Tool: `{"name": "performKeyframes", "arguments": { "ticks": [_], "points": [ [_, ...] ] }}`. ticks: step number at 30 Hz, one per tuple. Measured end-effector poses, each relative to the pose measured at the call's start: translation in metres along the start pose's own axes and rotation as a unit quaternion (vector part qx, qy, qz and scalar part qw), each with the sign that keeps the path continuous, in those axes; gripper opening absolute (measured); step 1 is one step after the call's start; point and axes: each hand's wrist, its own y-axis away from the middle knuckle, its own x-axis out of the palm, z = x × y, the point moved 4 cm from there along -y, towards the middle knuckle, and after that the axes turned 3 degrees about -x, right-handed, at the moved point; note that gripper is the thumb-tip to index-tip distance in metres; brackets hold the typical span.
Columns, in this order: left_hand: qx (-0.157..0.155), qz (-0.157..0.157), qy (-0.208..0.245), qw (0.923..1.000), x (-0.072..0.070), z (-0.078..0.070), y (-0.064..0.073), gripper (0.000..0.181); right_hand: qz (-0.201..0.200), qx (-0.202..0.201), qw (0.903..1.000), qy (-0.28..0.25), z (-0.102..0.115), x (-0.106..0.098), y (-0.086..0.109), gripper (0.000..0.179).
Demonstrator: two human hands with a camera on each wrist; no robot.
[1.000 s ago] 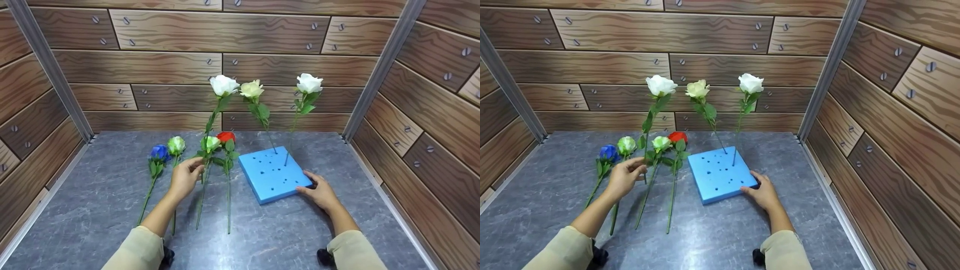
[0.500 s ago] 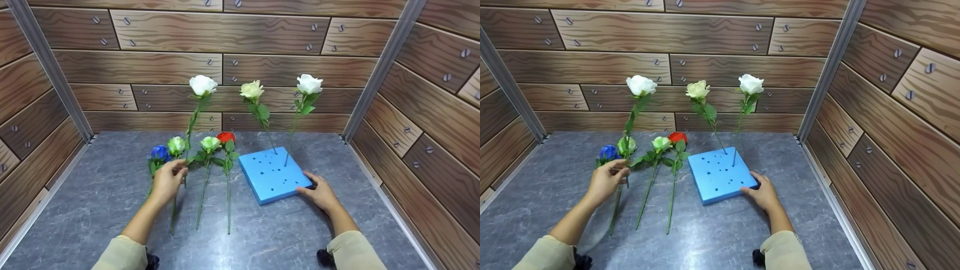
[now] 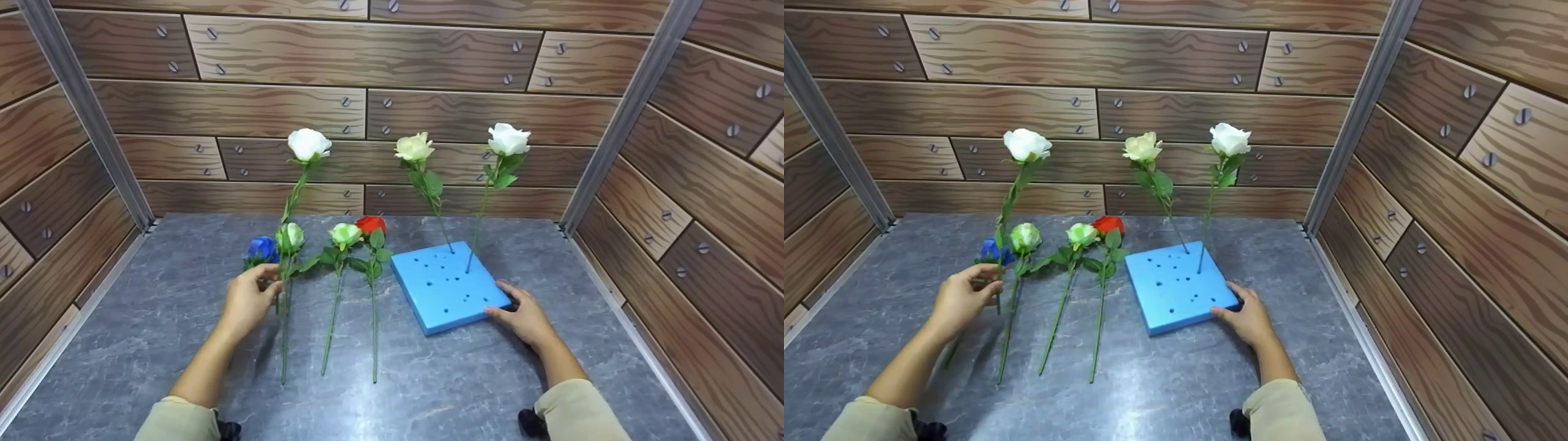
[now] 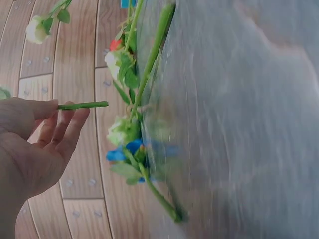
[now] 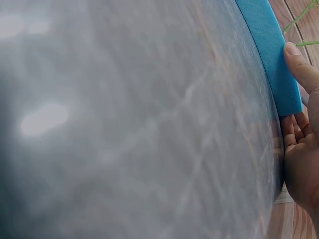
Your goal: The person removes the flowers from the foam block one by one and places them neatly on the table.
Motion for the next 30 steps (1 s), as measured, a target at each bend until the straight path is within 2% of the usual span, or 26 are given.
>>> {"name": "performKeyframes", "arguments": {
  "ticks": [5,10,19,22,26,30],
  "points": [
    [-0.016,0.014,-0.024,0.9995,-0.009,0.004,0.004,0.033,0.0,0.002,1.0,0.0,-0.001,-0.001,0.0,0.092],
    [-0.032,0.031,-0.017,0.9989,-0.015,0.009,0.006,0.034,0.0,0.003,1.0,-0.004,-0.002,-0.001,-0.001,0.091],
    [-0.036,0.07,-0.012,0.9968,-0.027,0.017,0.009,0.04,-0.003,0.002,1.0,-0.007,-0.003,-0.001,-0.002,0.092],
    [-0.036,0.071,-0.014,0.9967,-0.033,0.022,0.01,0.038,-0.001,-0.001,1.0,-0.008,-0.003,-0.001,-0.003,0.093],
    [-0.047,0.075,0.005,0.9961,-0.039,0.028,0.01,0.038,0.001,-0.002,1.0,-0.008,-0.002,-0.001,-0.002,0.093],
    [-0.062,0.093,0.027,0.9933,-0.044,0.034,0.012,0.04,0.003,0.0,1.0,-0.008,-0.002,-0.001,-0.003,0.092]
  ]
}}
